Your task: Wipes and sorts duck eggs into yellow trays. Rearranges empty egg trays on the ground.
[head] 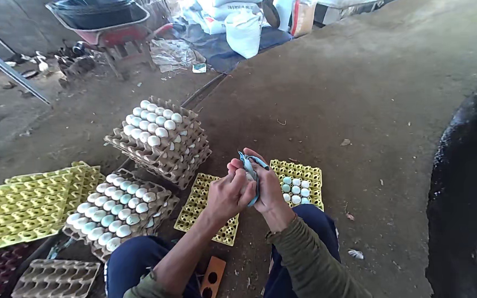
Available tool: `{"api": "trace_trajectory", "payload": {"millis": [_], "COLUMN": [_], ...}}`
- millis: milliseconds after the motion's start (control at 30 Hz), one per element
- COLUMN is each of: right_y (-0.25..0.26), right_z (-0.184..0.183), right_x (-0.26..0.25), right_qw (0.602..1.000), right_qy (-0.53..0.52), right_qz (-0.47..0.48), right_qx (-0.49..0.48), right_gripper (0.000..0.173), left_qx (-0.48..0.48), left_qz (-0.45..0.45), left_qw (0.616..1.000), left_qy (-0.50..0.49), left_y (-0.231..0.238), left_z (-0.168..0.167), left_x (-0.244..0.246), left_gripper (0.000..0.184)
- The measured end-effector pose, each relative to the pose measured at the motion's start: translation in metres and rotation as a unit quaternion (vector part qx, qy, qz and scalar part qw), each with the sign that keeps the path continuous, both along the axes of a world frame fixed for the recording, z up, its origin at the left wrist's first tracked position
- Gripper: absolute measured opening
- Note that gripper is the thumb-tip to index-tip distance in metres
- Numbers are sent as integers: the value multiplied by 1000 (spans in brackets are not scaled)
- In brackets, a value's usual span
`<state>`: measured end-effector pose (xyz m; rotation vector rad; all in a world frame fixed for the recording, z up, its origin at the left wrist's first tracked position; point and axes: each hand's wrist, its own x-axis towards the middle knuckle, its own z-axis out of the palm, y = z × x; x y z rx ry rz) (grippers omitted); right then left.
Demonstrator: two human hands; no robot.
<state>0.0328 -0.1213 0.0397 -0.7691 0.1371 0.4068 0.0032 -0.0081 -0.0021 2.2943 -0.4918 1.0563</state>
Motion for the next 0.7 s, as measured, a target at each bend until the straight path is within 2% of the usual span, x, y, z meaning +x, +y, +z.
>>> {"api": "trace_trajectory", "payload": {"millis": [267, 333, 367, 400, 433, 467, 533, 600, 633, 667, 700], "right_y": [-2, -2, -3, -5, -8, -11, -17, -15, -11, -7, -4], "right_z": [0, 1, 2, 2, 2, 3, 3, -4, -11, -18, -24], "right_x": [5, 7, 7, 8, 10, 12, 14, 6, -1, -5, -7], "right_qw": [999, 1000, 1000, 1000, 999, 995, 977, 919, 863, 795, 735], "right_qy": [7, 21, 15, -2, -30, -64, -153, -312, -408, -496, -564], "right_qz": [26, 18, 4, -15, -40, -70, -139, -163, -155, -144, -129], "right_qx": [18, 14, 6, -6, -17, -26, -61, -178, -257, -317, -354], "right_gripper": [32, 30, 30, 30, 31, 31, 30, 33, 34, 36, 37], "left_qx": [-18, -91, -171, -272, -382, -487, -619, -681, -693, -694, -676], "left_qz": [-77, -106, -124, -145, -164, -177, -201, -201, -191, -191, -197], "left_qw": [994, 989, 977, 946, 894, 826, 702, 624, 609, 610, 635], "left_qy": [-78, -38, 20, 95, 166, 222, 290, 327, 335, 331, 318], "left_y": [8, 4, -1, -7, -12, -16, -19, -21, -23, -24, -24], "left_z": [-4, -6, -6, -4, 1, 7, 18, 24, 26, 26, 23], "left_x": [3, -2, -7, -12, -15, -16, -14, -13, -14, -17, -24], "left_gripper": [49, 54, 57, 57, 52, 49, 53, 71, 75, 71, 56]}}
